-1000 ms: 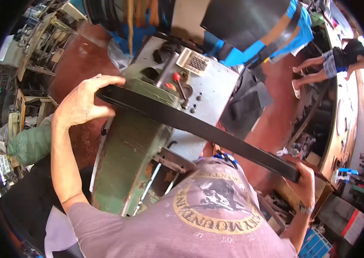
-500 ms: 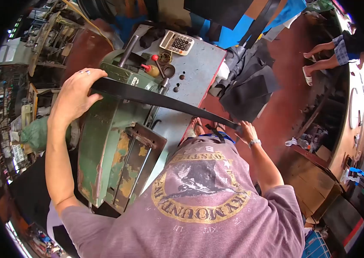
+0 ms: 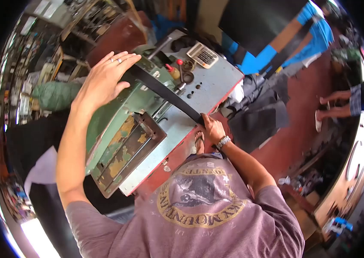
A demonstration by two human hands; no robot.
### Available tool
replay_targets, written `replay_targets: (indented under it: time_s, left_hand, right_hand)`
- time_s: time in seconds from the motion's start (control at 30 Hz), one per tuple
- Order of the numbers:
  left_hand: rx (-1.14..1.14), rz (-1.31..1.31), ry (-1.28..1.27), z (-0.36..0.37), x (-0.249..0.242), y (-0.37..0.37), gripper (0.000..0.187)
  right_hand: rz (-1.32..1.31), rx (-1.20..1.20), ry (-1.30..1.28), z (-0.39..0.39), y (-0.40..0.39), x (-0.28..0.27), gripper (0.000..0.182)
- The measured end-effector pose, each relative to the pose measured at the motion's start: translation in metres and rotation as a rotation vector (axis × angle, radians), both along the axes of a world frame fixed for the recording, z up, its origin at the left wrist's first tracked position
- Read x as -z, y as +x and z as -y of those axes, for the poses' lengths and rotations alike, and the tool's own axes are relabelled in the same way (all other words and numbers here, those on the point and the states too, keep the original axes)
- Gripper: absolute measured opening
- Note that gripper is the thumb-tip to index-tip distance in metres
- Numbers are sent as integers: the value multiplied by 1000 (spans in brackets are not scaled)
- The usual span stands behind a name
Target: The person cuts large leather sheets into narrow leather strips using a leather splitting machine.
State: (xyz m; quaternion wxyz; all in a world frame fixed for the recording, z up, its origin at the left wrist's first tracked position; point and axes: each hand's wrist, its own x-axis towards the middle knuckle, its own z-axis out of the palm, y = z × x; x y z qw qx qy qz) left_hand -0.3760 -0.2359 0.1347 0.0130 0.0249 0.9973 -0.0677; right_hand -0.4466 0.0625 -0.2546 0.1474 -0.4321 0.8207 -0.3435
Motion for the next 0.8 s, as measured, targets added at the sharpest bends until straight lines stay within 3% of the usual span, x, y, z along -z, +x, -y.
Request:
replay_targets:
  time_s: [0.17, 0.3, 0.37, 0.43, 0.5, 0.63, 0.73, 0.77, 0.8]
  left_hand:
    - [-211, -319, 347, -62, -13, 116, 52]
    - [-636, -559, 774, -120, 39, 232, 36]
    - [-987, -588, 832, -157, 60, 282, 31]
    - [-1310, -599, 814, -188, 95, 338, 25]
    - [-1453, -632, 805, -205, 130, 381, 19]
    - [-1573, -904, 928, -233, 194, 480, 20]
    - [-1646, -965, 942, -232, 220, 527, 23]
    - [-1726, -940, 881, -228, 219, 540, 24]
    - [-1769, -934, 810, -228, 220, 555, 25]
  right_hand:
    - [-12, 3, 20, -1, -4, 5, 51]
    - [-56, 24, 125, 2, -4, 7, 52]
    - [170, 13, -14, 5, -2, -16, 56]
    - [33, -59, -15, 16, 6, 0, 57]
    - [-206, 1, 8, 3, -2, 9, 58]
    - [-44, 4, 27, -2, -1, 9, 61]
    - [-134, 32, -5, -7, 6, 12, 72]
    - [-170, 79, 158, -12, 14, -2, 72]
    - [20, 111, 180, -6, 42, -63, 71]
